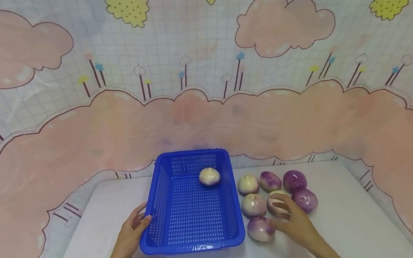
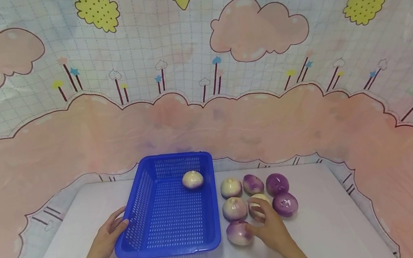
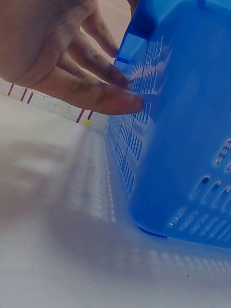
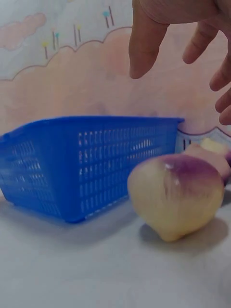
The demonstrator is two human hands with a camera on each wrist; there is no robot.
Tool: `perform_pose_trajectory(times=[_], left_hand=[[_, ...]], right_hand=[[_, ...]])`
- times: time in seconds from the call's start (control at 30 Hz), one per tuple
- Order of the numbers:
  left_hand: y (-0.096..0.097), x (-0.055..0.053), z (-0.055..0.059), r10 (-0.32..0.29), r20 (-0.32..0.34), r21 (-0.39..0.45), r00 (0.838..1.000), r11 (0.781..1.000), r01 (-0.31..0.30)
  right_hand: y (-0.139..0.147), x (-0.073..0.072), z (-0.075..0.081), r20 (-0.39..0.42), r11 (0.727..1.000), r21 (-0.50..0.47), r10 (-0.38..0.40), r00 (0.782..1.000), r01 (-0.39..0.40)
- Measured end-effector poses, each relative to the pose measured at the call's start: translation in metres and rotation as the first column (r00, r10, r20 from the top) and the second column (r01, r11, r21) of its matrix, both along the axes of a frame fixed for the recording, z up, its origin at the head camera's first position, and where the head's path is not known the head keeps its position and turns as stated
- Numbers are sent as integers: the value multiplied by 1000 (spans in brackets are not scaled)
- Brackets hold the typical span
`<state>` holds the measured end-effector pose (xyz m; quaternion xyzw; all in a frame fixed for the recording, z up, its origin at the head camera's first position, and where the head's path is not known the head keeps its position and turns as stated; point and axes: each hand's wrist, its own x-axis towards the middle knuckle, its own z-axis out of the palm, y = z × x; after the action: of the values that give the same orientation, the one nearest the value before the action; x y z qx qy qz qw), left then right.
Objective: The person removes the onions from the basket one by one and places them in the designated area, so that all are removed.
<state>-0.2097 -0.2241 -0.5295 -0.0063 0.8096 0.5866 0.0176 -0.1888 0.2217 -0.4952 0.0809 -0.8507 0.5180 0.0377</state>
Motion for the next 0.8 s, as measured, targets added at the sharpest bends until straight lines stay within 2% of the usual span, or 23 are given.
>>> perform_pose_trajectory(times=[0.2,0.53,0.63,0.8], left_hand=[[0,-1,-2,-2,-2,0,1000,1000,2],[1,0,-4,7,-2,7,1000,1000,-7],[1,0,-4,2,-7,14,1000,1000,-2],[1,0,-2,2,-12,18,1000,1000,-2]], right_hand=[[-14,-12,20,-41,999,-41,4,999,-6],[-38,-32,41,-154,994,-53,87,984,-96],[-45,-38,46,-135,988,-94,105,985,-119],[-56,-47,51,-54,985,-139,94,994,-101]])
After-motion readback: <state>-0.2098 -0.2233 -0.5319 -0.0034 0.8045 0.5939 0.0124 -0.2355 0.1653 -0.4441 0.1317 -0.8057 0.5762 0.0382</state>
